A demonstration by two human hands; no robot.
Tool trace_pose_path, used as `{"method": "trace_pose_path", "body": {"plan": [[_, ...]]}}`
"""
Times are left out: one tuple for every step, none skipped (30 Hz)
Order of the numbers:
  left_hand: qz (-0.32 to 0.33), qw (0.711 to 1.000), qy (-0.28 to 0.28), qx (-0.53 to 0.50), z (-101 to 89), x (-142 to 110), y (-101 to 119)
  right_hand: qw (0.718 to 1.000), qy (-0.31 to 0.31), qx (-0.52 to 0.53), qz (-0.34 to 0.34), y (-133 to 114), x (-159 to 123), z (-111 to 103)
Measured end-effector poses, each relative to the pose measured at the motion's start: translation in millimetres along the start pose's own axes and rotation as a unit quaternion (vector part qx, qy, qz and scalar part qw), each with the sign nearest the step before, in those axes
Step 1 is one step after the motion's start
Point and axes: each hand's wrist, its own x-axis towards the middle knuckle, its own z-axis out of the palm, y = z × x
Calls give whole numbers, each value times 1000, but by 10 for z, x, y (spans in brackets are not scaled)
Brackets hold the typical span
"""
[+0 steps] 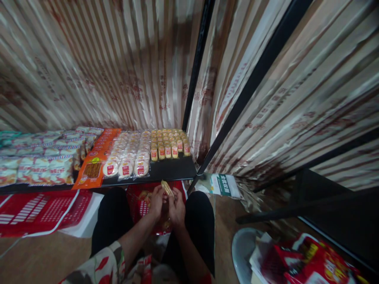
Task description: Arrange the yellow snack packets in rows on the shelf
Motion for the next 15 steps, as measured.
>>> {"method": "trace_pose_path", "body": {"plan": [[-2, 1000, -4, 8, 13, -8, 15, 1000, 1, 0, 9, -25, 10, -16], [-3, 1000, -9, 16, 26, -15, 28, 1000, 2, 1, 15, -43, 24, -29], [-4, 1000, -15, 22, 39, -22, 37, 1000, 5, 4, 19, -52, 40, -39], [-5, 999, -22, 24, 52, -27, 42, 1000, 7, 8, 20, -53, 58, -47], [-8, 999, -28, 26, 64, -30, 43, 1000, 10, 13, 20, -47, 77, -52], [-8, 999, -33, 28, 77, -33, 41, 1000, 12, 17, 18, -36, 95, -55], [-5, 999, -36, 30, 89, -35, 38, 1000, 13, 19, 15, -23, 111, -56], [1, 999, -35, 34, 102, -38, 37, 1000, 12, 19, 13, -9, 127, -56], [8, 999, -31, 40, 114, -41, 38, 1000, 10, 16, 12, 3, 140, -54], [17, 998, -26, 47, 128, -44, 45, 1000, 8, 9, 11, 11, 152, -53], [28, 998, -19, 54, 141, -48, 56, 1000, 6, -3, 11, 14, 162, -52], [38, 997, -11, 63, 154, -53, 71, 1000, 6, -21, 12, 12, 171, -52], [48, 996, -4, 73, 167, -56, 89, 999, 5, -45, 13, 4, 179, -53], [57, 995, 3, 83, 179, -57, 107, 997, 6, -73, 10, -7, 187, -56], [65, 994, 8, 91, 189, -54, 124, 995, 9, -104, 1, -22, 195, -60]]}}
